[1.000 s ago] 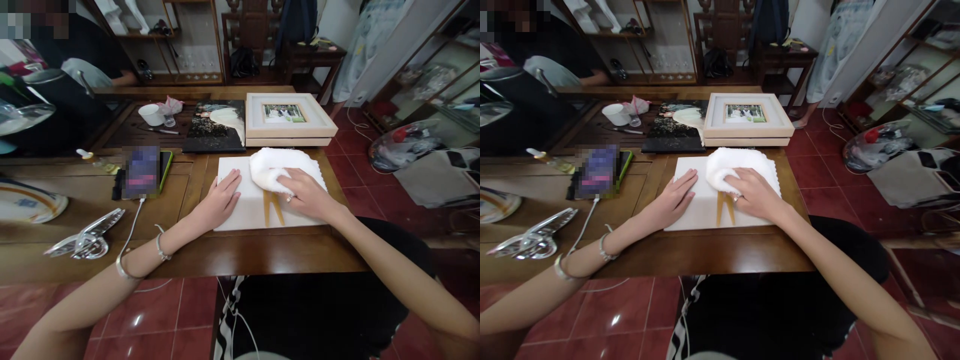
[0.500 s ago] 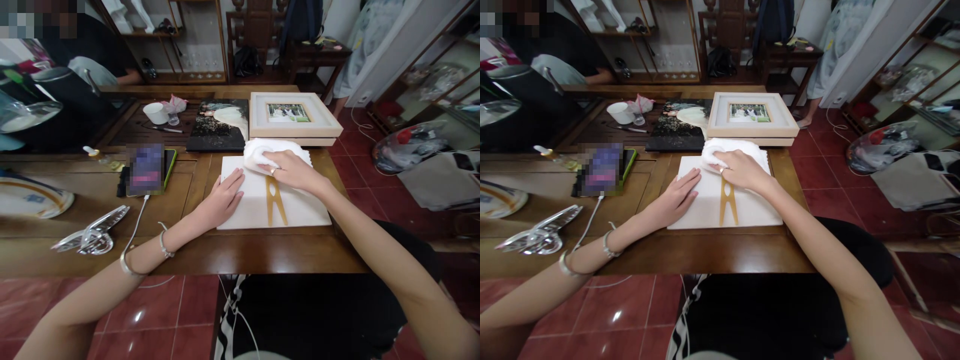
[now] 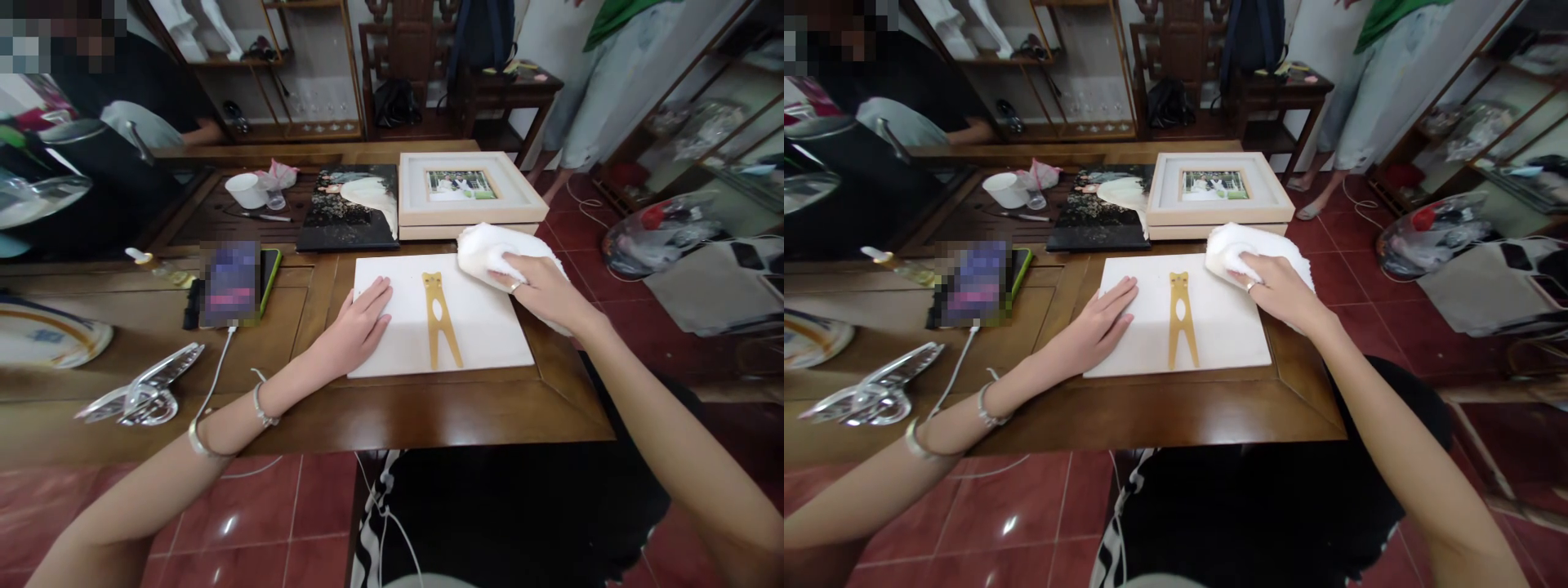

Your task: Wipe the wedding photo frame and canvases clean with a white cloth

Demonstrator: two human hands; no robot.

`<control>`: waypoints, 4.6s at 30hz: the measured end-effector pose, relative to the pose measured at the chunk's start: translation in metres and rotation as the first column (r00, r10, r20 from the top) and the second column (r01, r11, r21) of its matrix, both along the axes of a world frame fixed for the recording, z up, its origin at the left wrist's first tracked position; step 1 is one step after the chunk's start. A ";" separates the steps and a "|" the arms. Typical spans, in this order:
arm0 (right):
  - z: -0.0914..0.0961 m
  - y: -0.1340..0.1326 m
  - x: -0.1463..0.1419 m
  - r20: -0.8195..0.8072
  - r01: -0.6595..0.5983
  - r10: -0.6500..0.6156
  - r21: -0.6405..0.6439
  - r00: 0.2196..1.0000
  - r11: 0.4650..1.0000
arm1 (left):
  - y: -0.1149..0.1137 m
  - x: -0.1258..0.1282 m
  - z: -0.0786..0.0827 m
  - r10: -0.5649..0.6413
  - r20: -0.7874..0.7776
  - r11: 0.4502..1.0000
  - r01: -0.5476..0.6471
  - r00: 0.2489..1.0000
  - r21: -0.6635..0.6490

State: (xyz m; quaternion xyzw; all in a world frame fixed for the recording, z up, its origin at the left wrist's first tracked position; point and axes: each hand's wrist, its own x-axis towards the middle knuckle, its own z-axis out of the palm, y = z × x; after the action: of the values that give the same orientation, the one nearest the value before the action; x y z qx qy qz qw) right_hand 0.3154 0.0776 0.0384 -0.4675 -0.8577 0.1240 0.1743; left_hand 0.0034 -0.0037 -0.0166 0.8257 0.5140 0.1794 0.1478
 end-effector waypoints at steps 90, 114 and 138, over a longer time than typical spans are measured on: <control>-0.010 -0.020 -0.019 0.116 -0.230 0.226 0.025 0.967 0.973 | -0.001 0.002 0.003 -0.005 -0.051 1.000 0.005 0.999 0.004; 0.012 -0.105 -0.002 0.122 -0.338 0.345 -0.072 0.931 0.938 | -0.002 0.002 0.002 -0.003 -0.054 1.000 0.004 0.999 0.009; 0.009 -0.042 -0.033 0.146 -0.231 0.234 -0.037 0.961 0.972 | -0.001 0.001 0.002 -0.009 -0.046 1.000 0.009 0.999 0.004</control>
State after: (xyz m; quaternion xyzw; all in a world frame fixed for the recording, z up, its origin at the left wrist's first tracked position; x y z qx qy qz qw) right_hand 0.2825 0.0359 0.0476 -0.3730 -0.9161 0.1168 0.0891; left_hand 0.0046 -0.0045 -0.0145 0.8322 0.5132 0.1609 0.1349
